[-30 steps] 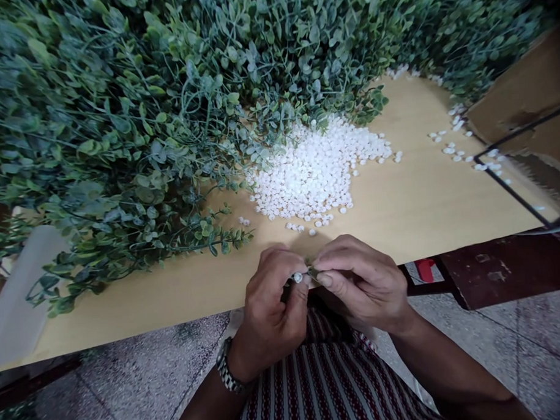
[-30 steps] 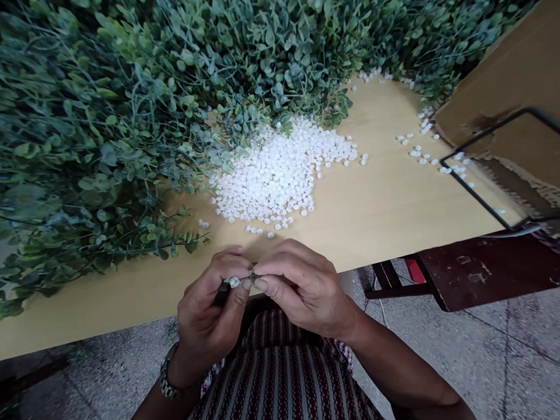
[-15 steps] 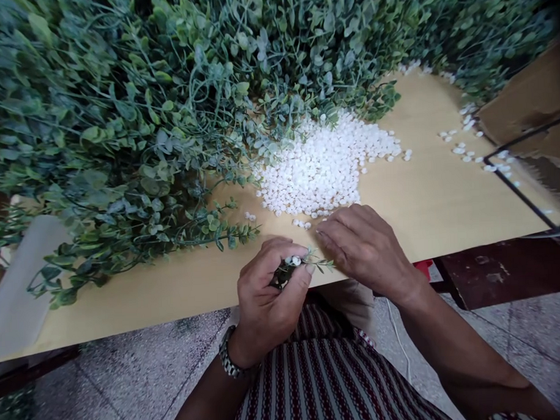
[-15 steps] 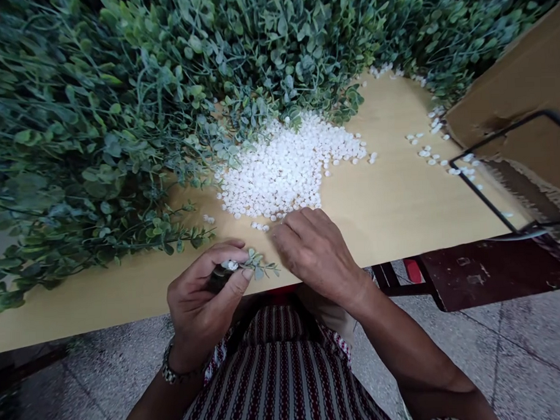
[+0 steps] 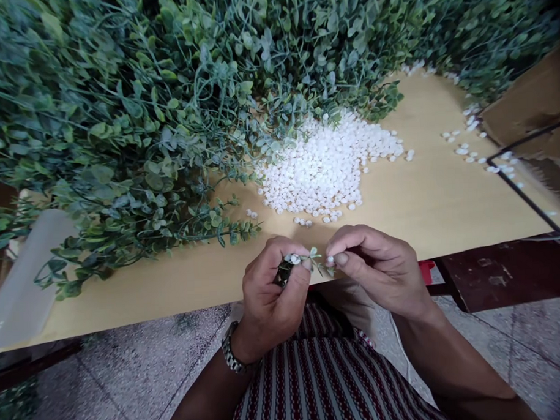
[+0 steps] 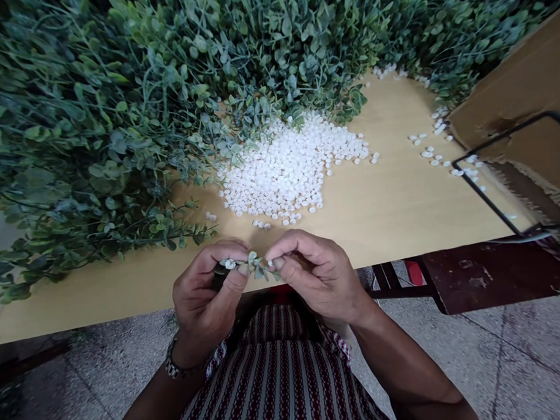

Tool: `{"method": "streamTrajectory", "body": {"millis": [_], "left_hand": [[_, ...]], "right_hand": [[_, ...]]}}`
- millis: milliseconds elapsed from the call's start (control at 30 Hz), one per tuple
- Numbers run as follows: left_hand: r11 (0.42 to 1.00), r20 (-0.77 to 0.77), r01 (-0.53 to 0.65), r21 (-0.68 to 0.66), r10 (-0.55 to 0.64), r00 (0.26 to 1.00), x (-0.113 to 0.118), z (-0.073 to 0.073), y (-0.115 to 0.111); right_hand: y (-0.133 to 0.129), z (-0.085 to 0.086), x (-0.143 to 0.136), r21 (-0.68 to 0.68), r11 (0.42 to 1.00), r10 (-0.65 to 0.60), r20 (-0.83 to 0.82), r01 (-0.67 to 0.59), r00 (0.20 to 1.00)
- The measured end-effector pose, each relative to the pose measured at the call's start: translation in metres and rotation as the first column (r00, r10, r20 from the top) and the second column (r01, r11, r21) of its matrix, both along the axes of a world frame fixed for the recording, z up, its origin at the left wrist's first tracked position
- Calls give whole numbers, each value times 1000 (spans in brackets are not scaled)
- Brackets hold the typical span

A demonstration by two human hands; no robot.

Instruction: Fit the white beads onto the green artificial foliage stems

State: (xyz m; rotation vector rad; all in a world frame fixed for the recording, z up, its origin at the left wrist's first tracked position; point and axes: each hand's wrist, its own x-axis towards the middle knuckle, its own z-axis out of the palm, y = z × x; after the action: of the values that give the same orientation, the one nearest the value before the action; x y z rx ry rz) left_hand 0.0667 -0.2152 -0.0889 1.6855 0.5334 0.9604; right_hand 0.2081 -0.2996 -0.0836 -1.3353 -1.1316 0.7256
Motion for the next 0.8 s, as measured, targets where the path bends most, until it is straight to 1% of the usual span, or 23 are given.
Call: {"method": "streamTrajectory", "body": {"millis": [167, 267, 367, 467, 633, 800], "left_hand": [[1000, 28, 5, -13, -4, 1000, 2, 1, -3], [1000, 41, 24, 8, -24, 999, 3, 1, -3], [997, 70, 66, 36, -68, 995, 5, 1, -3], [995, 86, 86, 52, -90, 992, 7, 1, -2], [994, 77, 82, 69, -87, 993, 8, 1, -2], [992, 62, 96, 87, -101, 993, 8, 1, -1]], "right_hand": [[3, -5, -2, 51, 998, 52, -201, -43, 978], [5, -10, -3, 86, 996, 65, -327, -39, 943], [6, -14, -6, 124, 992, 63, -398, -15, 915], [6, -16, -7, 163, 987, 72, -423, -3, 903], [6, -18, -7, 194, 979, 139, -441, -57, 887], [6, -22, -6, 227, 971, 166, -399, -78, 902]]}}
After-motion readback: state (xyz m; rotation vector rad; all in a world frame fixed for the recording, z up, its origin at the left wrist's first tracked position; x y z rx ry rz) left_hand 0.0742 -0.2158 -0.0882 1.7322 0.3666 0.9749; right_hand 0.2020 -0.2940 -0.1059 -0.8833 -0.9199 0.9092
